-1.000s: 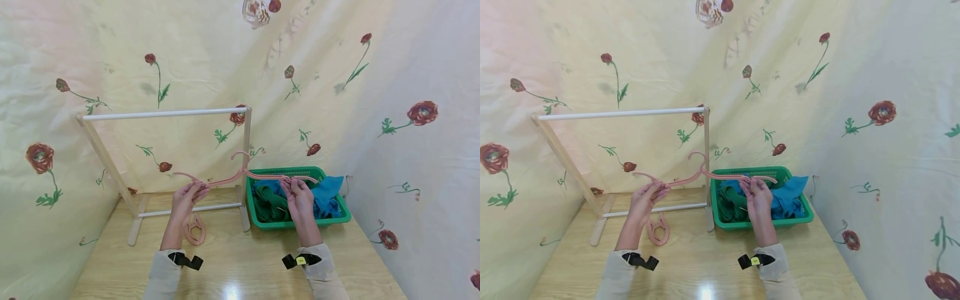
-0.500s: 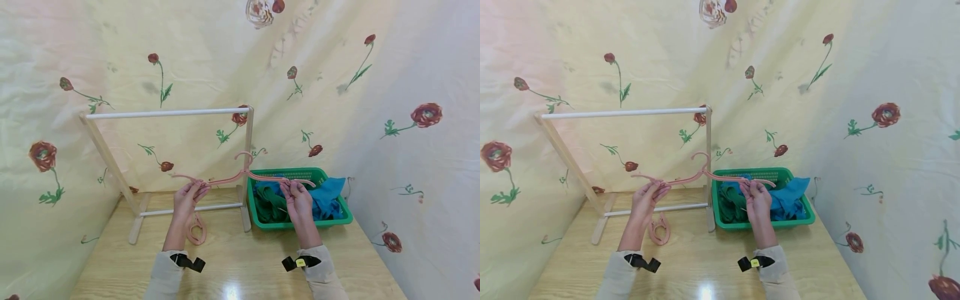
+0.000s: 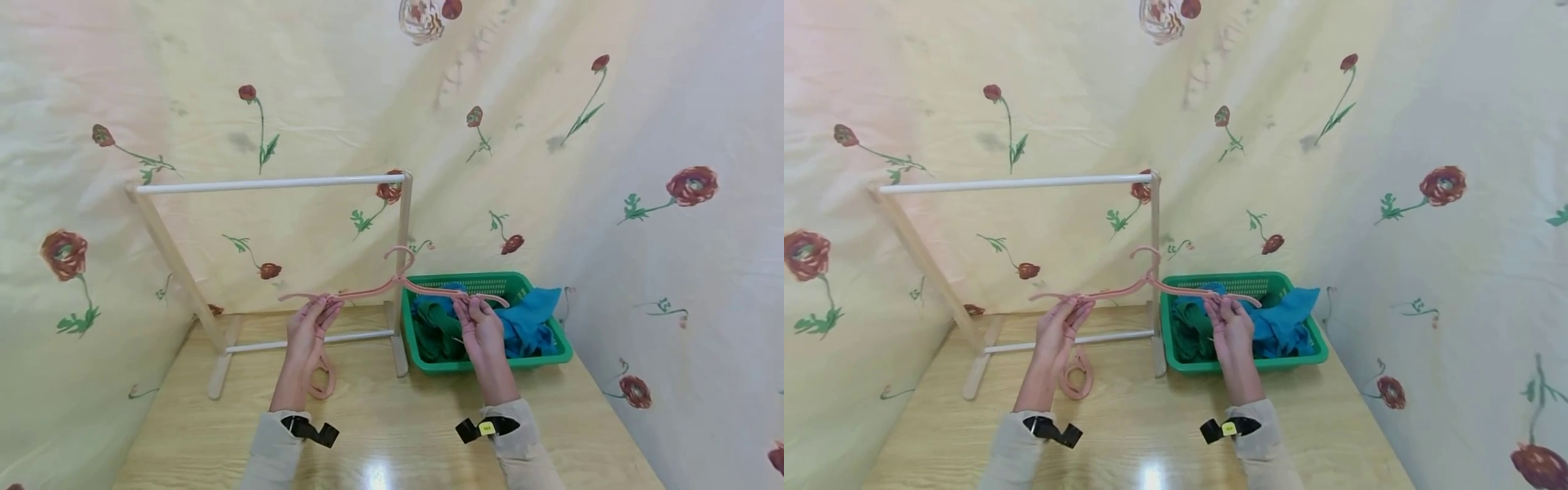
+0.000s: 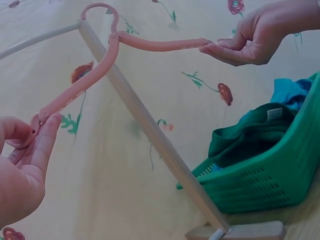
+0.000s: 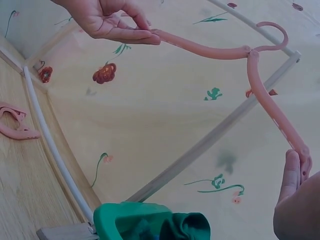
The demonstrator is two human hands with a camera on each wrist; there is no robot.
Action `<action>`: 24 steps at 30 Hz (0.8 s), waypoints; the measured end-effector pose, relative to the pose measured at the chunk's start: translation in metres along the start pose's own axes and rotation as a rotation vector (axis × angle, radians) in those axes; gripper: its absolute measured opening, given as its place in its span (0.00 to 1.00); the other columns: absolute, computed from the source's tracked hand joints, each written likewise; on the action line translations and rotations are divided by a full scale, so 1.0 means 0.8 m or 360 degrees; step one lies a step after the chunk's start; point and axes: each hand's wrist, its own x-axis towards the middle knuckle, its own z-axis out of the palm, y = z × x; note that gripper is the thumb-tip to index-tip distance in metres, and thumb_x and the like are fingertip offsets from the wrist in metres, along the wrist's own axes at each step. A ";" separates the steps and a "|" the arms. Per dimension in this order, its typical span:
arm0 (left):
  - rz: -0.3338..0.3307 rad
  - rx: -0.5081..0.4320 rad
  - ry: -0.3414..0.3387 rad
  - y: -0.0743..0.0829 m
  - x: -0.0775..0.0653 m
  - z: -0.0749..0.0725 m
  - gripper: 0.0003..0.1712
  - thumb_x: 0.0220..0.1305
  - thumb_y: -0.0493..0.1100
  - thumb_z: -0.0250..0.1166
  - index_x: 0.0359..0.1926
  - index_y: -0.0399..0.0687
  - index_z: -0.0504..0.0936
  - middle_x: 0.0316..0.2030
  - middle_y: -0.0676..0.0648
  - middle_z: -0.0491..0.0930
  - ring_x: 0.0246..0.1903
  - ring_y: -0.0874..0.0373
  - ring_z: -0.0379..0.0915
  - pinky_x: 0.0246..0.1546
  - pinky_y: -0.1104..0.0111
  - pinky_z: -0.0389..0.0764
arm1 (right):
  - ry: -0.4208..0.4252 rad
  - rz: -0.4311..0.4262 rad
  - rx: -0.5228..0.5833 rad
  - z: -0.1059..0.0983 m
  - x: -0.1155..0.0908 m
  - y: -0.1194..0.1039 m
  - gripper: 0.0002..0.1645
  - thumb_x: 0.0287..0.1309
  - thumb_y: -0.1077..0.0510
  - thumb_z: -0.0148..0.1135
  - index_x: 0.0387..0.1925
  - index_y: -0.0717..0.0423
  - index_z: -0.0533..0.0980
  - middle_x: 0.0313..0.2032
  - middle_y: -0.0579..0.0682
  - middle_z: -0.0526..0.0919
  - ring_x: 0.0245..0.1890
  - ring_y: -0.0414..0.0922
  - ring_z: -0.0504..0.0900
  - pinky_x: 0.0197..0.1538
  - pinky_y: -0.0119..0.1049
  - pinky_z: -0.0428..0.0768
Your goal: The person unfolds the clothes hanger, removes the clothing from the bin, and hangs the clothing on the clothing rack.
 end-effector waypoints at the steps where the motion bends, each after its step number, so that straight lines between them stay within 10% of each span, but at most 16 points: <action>1: -0.0008 0.0004 -0.0005 -0.001 0.000 0.000 0.11 0.77 0.33 0.54 0.40 0.41 0.83 0.37 0.46 0.90 0.41 0.56 0.89 0.51 0.71 0.85 | 0.0006 0.0002 0.0014 -0.001 0.000 0.000 0.06 0.70 0.64 0.51 0.38 0.62 0.74 0.36 0.56 0.88 0.38 0.46 0.91 0.47 0.36 0.89; 24: 0.0047 -0.0135 -0.0186 -0.003 -0.008 0.007 0.15 0.80 0.35 0.50 0.43 0.43 0.85 0.41 0.46 0.90 0.45 0.57 0.89 0.53 0.72 0.84 | -0.0002 0.0068 0.0045 -0.001 -0.004 0.007 0.08 0.71 0.62 0.49 0.44 0.60 0.74 0.37 0.54 0.87 0.41 0.44 0.90 0.53 0.33 0.86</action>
